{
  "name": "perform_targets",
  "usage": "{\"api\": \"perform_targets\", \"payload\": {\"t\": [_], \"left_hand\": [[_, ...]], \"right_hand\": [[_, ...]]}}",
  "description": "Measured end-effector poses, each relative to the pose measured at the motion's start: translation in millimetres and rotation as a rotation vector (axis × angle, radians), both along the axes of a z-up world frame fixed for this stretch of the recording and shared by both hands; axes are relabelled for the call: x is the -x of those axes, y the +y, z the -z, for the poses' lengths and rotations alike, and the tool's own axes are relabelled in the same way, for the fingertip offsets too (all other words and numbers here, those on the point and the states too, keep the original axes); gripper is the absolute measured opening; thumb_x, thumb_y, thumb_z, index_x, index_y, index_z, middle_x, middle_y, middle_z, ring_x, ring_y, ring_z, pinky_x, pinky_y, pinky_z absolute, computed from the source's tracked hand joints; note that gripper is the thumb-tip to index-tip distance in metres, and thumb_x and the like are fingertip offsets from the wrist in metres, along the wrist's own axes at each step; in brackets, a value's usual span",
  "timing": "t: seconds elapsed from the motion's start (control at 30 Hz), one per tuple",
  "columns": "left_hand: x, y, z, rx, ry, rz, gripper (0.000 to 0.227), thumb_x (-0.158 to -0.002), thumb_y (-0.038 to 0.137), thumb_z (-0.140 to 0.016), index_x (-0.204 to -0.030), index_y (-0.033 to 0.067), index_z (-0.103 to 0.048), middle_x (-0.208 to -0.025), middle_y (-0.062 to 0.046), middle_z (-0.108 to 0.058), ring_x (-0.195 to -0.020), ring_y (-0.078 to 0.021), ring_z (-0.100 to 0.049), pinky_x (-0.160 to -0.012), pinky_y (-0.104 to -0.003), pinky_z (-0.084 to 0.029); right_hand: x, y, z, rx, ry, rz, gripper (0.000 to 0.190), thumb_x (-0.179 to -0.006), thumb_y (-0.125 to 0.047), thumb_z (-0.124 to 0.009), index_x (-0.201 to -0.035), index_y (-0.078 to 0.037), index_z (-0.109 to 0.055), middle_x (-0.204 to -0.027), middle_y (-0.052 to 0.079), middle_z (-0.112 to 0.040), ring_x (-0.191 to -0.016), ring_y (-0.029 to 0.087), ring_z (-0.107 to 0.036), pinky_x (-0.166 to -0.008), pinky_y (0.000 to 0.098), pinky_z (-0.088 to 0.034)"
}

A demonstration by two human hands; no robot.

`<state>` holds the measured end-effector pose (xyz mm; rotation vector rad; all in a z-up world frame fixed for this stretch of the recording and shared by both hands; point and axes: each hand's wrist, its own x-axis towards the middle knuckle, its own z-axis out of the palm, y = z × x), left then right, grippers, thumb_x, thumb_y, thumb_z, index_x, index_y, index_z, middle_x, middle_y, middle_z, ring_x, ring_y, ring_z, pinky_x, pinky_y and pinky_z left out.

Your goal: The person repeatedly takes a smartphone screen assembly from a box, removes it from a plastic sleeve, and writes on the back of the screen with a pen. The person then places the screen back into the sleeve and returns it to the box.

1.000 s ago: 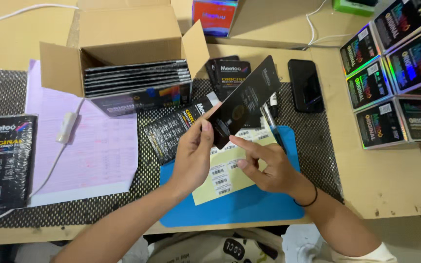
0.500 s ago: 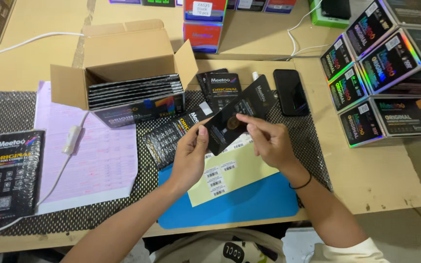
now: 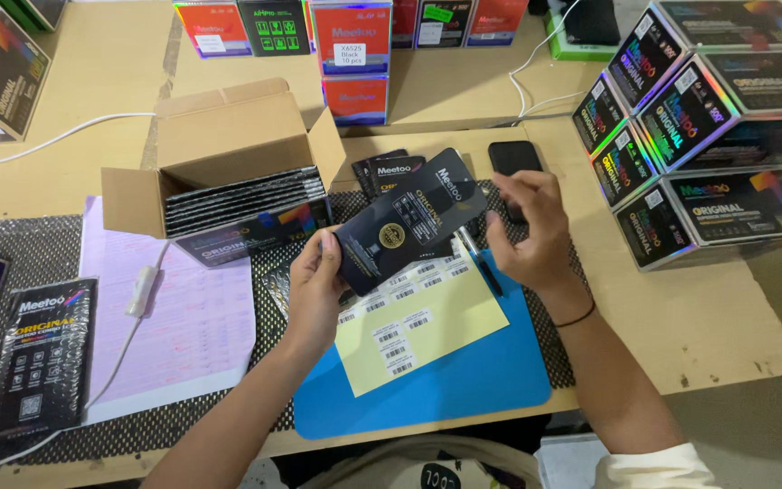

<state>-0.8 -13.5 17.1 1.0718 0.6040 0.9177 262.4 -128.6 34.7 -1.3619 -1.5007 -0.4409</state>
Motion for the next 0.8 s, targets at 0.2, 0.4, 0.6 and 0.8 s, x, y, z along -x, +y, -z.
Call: {"api": "perform_targets", "payload": {"t": [0.2, 0.4, 0.6, 0.8], "left_hand": [[-1.3, -9.7, -11.4, 0.112, -0.039, 0.110, 0.034, -0.109, 0.029, -0.050, -0.120, 0.0015, -0.066, -0.084, -0.020, -0.072, -0.071, -0.0268, -0.076, -0.061, -0.036, -0.066], [2.8, -7.8, -24.3, -0.142, 0.142, 0.557, 0.041, -0.103, 0.032, -0.055, -0.133, 0.0046, -0.064, -0.119, -0.016, -0.073, -0.103, -0.0225, -0.069, -0.087, -0.042, -0.060], [11.4, -9.3, 7.1, -0.228, 0.112, 0.780, 0.058, -0.108, 0.052, -0.038, -0.133, 0.0075, -0.066, -0.118, -0.014, -0.074, -0.111, -0.0233, -0.067, -0.093, -0.039, -0.055], [-0.4, -26.2, -11.0, -0.284, 0.035, 0.486, 0.026, -0.110, 0.023, -0.043, -0.122, 0.0057, -0.060, -0.091, -0.003, -0.066, -0.087, -0.0129, -0.062, -0.085, -0.034, -0.053]], "right_hand": [[10.3, -7.0, -14.2, -0.086, -0.139, -0.049, 0.010, -0.092, -0.010, -0.082, -0.098, -0.017, -0.077, -0.127, 0.011, -0.046, -0.127, 0.035, -0.046, -0.112, 0.0470, -0.043], [1.3, -17.0, -19.9, -0.008, 0.264, -0.528, 0.038, -0.082, -0.024, -0.086, -0.081, -0.002, -0.054, -0.106, 0.026, -0.059, -0.107, 0.047, -0.066, -0.096, 0.0548, -0.058], [3.4, -19.3, 3.4, 0.267, 0.570, -0.528, 0.028, -0.094, -0.010, -0.078, -0.077, -0.008, -0.055, -0.053, 0.000, -0.039, -0.043, 0.007, -0.041, -0.049, 0.0235, -0.042], [32.2, -4.1, 11.4, 0.297, 1.188, -0.447, 0.063, -0.100, -0.067, -0.033, -0.109, -0.012, -0.062, -0.074, 0.010, -0.073, -0.059, 0.016, -0.073, -0.051, 0.0296, -0.059]]}}
